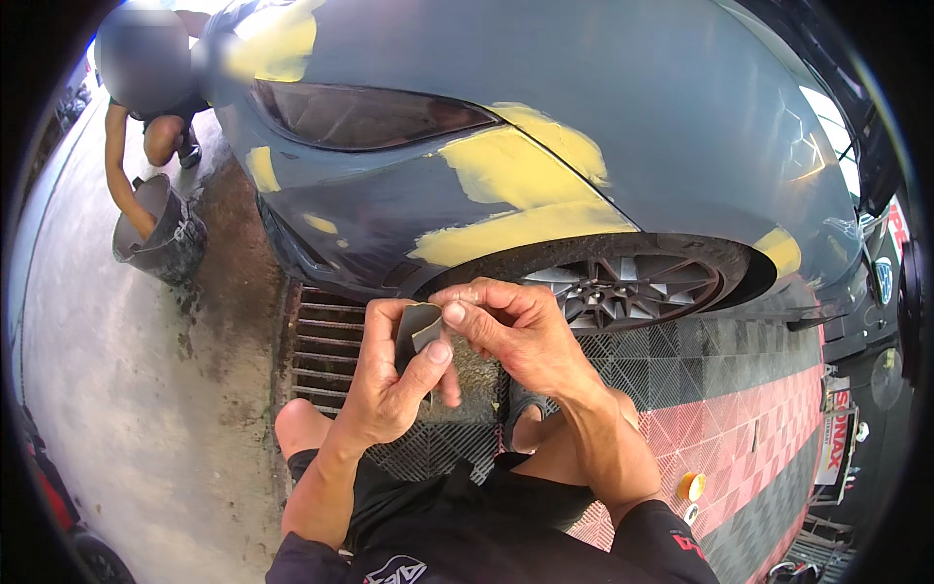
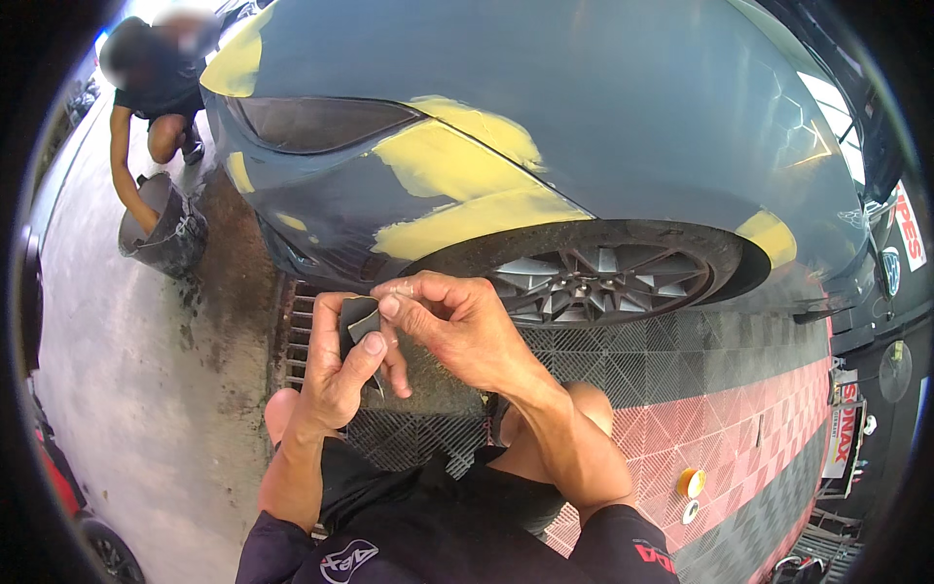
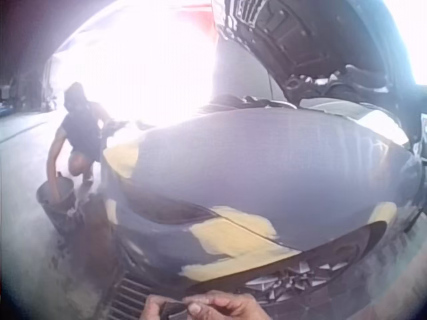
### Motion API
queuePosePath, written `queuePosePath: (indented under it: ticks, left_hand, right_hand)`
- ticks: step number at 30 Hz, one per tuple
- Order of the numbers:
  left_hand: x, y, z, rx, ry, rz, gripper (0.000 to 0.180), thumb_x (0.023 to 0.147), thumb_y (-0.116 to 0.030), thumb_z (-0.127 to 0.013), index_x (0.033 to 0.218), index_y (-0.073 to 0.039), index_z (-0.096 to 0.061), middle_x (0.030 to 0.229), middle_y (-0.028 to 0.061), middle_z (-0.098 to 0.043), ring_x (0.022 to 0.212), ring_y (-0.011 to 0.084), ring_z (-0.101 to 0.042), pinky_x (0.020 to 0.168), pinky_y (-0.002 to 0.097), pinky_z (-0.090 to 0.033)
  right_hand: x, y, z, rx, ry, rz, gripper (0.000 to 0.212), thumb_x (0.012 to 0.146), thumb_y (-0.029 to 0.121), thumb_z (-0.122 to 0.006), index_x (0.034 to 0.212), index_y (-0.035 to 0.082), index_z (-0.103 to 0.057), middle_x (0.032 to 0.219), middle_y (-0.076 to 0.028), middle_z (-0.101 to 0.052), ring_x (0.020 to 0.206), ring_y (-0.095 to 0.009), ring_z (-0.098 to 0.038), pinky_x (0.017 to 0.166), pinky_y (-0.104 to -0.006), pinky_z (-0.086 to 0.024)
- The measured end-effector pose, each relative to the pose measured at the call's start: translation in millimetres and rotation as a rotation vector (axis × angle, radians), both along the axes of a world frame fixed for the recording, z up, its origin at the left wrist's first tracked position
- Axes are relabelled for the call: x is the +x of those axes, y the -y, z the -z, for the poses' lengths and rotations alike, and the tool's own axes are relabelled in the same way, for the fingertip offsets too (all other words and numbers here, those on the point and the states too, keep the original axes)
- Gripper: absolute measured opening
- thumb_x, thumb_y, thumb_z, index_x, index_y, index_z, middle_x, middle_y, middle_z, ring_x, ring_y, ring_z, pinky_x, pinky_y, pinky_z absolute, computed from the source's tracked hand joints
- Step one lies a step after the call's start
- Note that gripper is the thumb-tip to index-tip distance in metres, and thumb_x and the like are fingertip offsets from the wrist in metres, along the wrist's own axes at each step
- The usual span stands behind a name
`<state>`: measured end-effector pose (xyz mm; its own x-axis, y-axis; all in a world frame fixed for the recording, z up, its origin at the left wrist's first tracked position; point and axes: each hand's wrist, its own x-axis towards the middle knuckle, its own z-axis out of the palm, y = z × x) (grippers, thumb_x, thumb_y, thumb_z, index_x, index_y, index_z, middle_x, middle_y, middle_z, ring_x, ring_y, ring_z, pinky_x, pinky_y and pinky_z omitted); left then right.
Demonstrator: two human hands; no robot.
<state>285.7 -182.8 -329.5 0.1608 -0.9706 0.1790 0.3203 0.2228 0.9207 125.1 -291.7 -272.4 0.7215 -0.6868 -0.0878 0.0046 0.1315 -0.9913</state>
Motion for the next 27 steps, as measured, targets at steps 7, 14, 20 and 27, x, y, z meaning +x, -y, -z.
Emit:
queuePosePath:
  ticks: [7,14,20,27]
  left_hand:
    - [-1,24,4,-0.098,0.004,-0.077,0.036,0.110,-0.025,-0.069,0.133,0.002,-0.062,0.101,0.0069,-0.069,0.086,0.0131,-0.070,0.075,0.0317,-0.064]
    - [-11,26,-1,-0.064,0.059,-0.173,0.029,0.108,-0.008,-0.070,0.132,0.007,-0.065,0.118,0.0076,-0.065,0.087,0.0106,-0.067,0.075,0.0283,-0.058]
    - [-23,34,-13,-0.210,0.304,-0.376,0.026,0.102,-0.007,-0.076,0.126,0.002,-0.070,0.112,0.0048,-0.066,0.088,0.0099,-0.064,0.075,0.0264,-0.054]
    - [21,67,-67,-0.723,1.341,-0.933,0.036,0.080,0.000,-0.087,0.115,-0.004,-0.079,0.103,0.0058,-0.063,0.078,0.0225,-0.067,0.064,0.0343,-0.055]
  right_hand:
    - [-6,14,-1,-0.039,0.015,0.117,0.027,0.105,0.022,-0.078,0.120,-0.001,-0.080,0.087,0.000,-0.075,0.072,-0.006,-0.059,0.062,-0.0234,-0.048]
    - [5,1,8,-0.166,0.187,0.174,0.021,0.112,0.019,-0.068,0.109,-0.001,-0.067,0.091,-0.002,-0.069,0.070,-0.007,-0.059,0.061,-0.0246,-0.050]
    - [5,6,17,-0.301,0.188,0.320,0.012,0.112,0.012,-0.066,0.110,0.001,-0.067,0.095,0.000,-0.067,0.085,-0.003,-0.057,0.076,-0.0225,-0.048]
    - [3,1,9,-0.336,0.325,0.514,0.011,0.107,0.007,-0.072,0.111,-0.003,-0.071,0.099,-0.001,-0.067,0.080,-0.003,-0.057,0.070,-0.0211,-0.047]
